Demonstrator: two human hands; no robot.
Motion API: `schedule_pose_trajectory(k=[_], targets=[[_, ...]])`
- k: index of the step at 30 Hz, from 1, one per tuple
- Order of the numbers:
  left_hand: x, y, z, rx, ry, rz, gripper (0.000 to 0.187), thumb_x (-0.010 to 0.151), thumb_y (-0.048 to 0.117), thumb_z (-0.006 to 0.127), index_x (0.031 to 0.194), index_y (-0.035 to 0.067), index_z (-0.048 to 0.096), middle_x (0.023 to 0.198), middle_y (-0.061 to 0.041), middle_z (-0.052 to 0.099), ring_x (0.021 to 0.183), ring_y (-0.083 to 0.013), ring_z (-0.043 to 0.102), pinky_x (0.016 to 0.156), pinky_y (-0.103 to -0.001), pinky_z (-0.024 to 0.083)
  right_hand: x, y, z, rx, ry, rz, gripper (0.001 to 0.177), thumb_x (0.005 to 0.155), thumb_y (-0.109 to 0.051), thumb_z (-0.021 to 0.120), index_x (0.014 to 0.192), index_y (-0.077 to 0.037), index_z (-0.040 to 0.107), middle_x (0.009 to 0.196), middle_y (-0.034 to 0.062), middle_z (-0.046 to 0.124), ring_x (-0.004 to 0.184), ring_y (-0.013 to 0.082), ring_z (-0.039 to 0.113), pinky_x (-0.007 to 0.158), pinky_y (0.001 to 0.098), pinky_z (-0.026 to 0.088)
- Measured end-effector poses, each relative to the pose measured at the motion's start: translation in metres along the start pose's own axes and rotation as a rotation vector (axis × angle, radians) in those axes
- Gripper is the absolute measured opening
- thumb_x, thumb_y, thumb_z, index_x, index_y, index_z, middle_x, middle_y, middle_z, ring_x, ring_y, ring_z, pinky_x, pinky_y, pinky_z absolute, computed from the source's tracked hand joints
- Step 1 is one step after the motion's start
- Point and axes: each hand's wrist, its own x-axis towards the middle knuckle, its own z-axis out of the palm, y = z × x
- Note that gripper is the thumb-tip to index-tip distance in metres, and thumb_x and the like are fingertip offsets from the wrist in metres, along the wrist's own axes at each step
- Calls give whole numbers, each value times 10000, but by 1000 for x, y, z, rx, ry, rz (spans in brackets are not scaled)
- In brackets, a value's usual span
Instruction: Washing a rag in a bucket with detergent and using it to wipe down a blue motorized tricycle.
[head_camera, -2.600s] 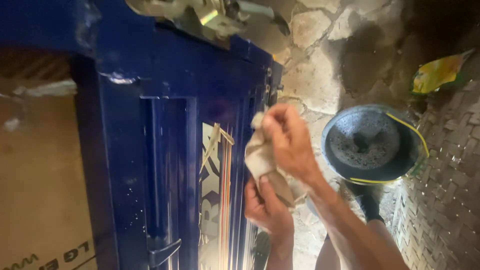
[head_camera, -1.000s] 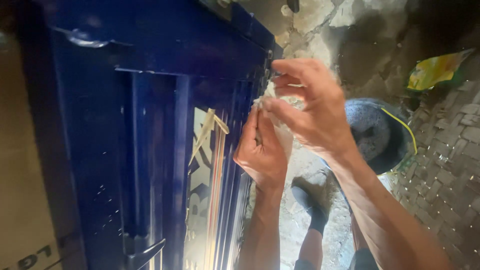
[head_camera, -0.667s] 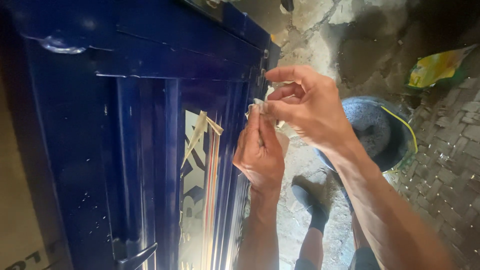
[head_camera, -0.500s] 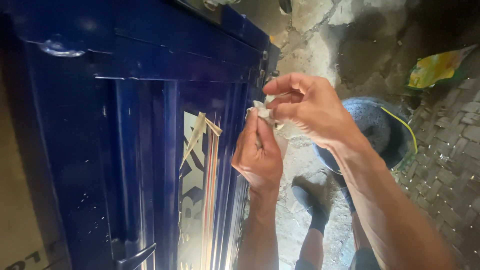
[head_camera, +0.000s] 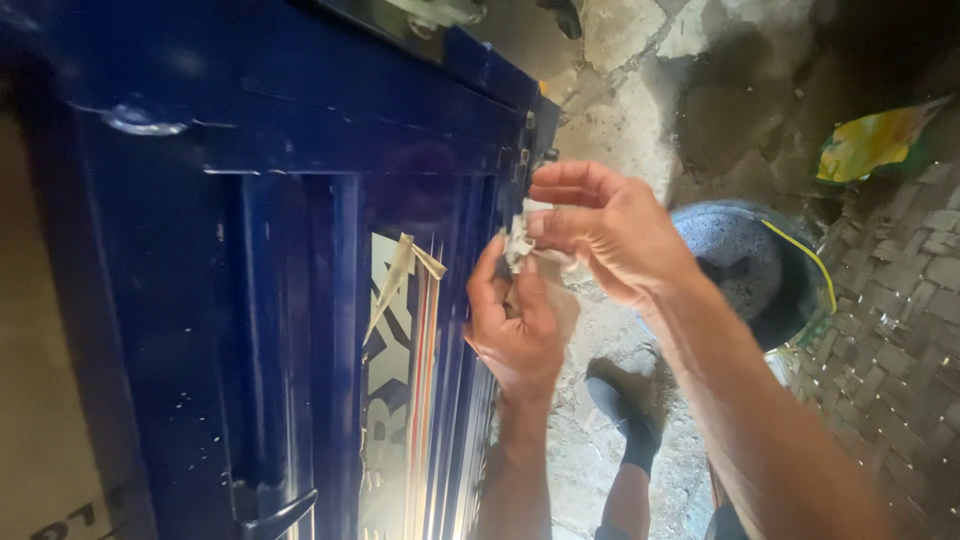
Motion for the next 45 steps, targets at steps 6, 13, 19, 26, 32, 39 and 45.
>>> schedule_pose_trajectory(k=[6, 13, 19, 26, 32, 39, 45], targets=[[3, 22, 2, -202, 58, -355, 300, 1009, 177, 645, 1212, -39, 691, 1041, -150, 787, 924, -167, 744, 776, -289, 603, 0, 33, 3, 287, 20, -48, 504, 776, 127, 708, 1256, 41, 583, 1212, 165, 607, 977, 246, 680, 857, 341, 612], [4, 4, -10, -162, 76, -356, 296, 1007, 171, 628, 1198, -31, 727, 1009, -117, 792, 884, -139, 731, 746, -264, 577, -12, 27, -8, -6, -6, -272, 411, 876, 39, 706, 1279, 38, 627, 1155, 196, 656, 960, 226, 676, 857, 341, 584], [4, 1, -15, -335, 43, -422, 290, 1018, 153, 626, 1193, -50, 737, 948, -79, 771, 814, -79, 658, 684, -232, 525, -17, 1, -8, -781, -254, -775, 450, 916, -45, 754, 1344, 16, 632, 1285, 173, 650, 1126, 223, 633, 948, 335, 519], [11, 1, -13, -362, 36, -387, 312, 1029, 181, 612, 1227, -38, 716, 1004, -78, 782, 865, -95, 697, 731, -239, 558, -15, 0, -3, -541, -191, -313, 309, 845, -128, 787, 1120, -2, 721, 907, 77, 746, 715, 75, 659, 581, 237, 515], [15, 16, -8, -206, 33, -447, 354, 1016, 222, 613, 1248, -31, 698, 1091, -158, 760, 950, -184, 717, 786, -304, 574, -21, 2, 2, -440, -98, -391, 253, 874, -152, 800, 1062, 6, 736, 859, 1, 700, 738, 39, 611, 614, 202, 481], [22, 52, -23, -30, 41, -274, 357, 1064, 213, 574, 1298, -35, 679, 1278, -207, 716, 1178, -270, 700, 986, -359, 553, -32, -5, 14, -390, -68, -312, 283, 894, -212, 781, 1076, 0, 741, 841, 1, 700, 730, 52, 609, 601, 217, 472], [25, 43, -23, -500, 62, -402, 439, 1044, 216, 572, 1389, -54, 541, 1315, -198, 669, 1218, -217, 655, 1025, -323, 534, -35, -2, 14, -435, -164, -297, 288, 943, -245, 734, 1069, 12, 767, 880, -7, 733, 811, 46, 636, 688, 213, 504]])
